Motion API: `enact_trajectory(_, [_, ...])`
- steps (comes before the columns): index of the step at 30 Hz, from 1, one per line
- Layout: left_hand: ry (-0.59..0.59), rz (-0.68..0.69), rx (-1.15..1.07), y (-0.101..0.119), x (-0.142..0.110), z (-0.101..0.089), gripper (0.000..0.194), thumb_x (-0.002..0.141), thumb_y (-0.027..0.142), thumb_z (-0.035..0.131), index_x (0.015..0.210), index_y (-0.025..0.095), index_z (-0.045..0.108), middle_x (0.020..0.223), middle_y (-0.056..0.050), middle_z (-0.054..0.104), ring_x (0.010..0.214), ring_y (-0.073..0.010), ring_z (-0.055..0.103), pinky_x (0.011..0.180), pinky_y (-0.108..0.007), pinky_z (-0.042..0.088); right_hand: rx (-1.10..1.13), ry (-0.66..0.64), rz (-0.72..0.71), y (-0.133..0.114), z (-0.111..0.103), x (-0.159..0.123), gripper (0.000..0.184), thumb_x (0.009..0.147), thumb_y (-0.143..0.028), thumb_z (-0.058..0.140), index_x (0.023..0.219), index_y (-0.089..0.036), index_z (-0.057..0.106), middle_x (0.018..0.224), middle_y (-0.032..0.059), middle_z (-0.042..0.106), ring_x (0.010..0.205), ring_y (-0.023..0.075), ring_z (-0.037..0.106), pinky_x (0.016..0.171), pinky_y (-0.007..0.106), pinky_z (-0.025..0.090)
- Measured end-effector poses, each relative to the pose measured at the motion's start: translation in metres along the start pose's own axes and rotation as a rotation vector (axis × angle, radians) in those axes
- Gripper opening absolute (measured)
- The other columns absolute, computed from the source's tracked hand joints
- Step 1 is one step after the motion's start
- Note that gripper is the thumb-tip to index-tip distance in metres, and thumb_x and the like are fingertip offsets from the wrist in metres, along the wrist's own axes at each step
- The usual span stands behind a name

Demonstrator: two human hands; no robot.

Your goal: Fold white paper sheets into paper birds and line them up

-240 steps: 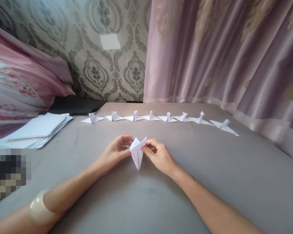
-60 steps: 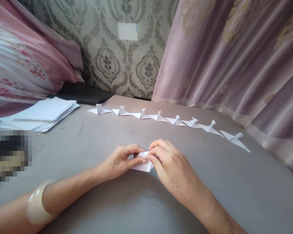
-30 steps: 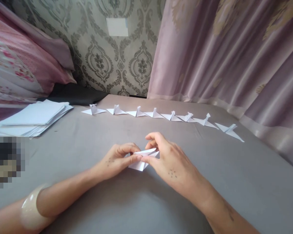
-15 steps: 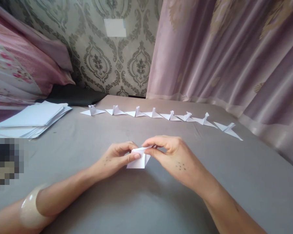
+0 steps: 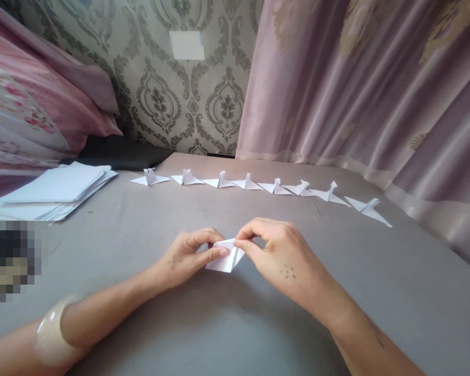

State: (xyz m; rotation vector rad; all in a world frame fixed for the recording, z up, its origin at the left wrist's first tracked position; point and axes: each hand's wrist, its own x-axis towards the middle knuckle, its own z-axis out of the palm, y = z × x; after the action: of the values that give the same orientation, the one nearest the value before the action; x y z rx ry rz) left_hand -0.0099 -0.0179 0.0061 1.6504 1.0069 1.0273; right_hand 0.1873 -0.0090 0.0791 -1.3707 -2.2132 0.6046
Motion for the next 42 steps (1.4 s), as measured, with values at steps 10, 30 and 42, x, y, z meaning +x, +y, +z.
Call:
enact_trajectory(10, [-0.056, -0.003, 0.071, 0.002, 0.0, -0.002, 0.017, 0.085, 0.032, 0.063, 0.082, 0.016, 0.069, 0.08, -0.002, 0.061, 0.077, -0.0137, 0.054, 0.074, -0.024, 0.041, 0.069, 0.022, 0.058, 0.003, 0.009, 0.001, 0.009, 0.079, -0.029, 0.06, 0.088, -0.028, 0.056, 0.076, -0.0046, 0.066, 0.072, 0.0137, 0.06, 0.056, 0.024, 0.041])
enact_trajectory(30, [0.099, -0.242, -0.379, 0.0, 0.007, 0.001, 0.022, 0.077, 0.038, 0.073, 0.076, 0.016, 0.072, 0.076, -0.003, 0.067, 0.071, -0.0137, 0.058, 0.069, -0.026, 0.043, 0.588, 0.187, 0.089, 0.004, 0.016, 0.01, 0.027, 0.081, -0.045, 0.063, 0.098, -0.025, 0.064, 0.101, 0.0021, 0.07, 0.095, 0.0168, 0.064, 0.087, 0.032, 0.048])
enact_trajectory(42, [0.253, -0.242, -0.512, -0.009, 0.011, -0.001, 0.018, 0.076, 0.033, 0.074, 0.081, 0.016, 0.071, 0.077, -0.001, 0.068, 0.072, -0.0115, 0.056, 0.068, -0.024, 0.038, 0.427, 0.18, 0.18, 0.015, 0.062, 0.012, 0.027, 0.078, -0.044, 0.063, 0.09, -0.021, 0.056, 0.087, 0.0015, 0.064, 0.076, 0.0152, 0.057, 0.071, 0.029, 0.045])
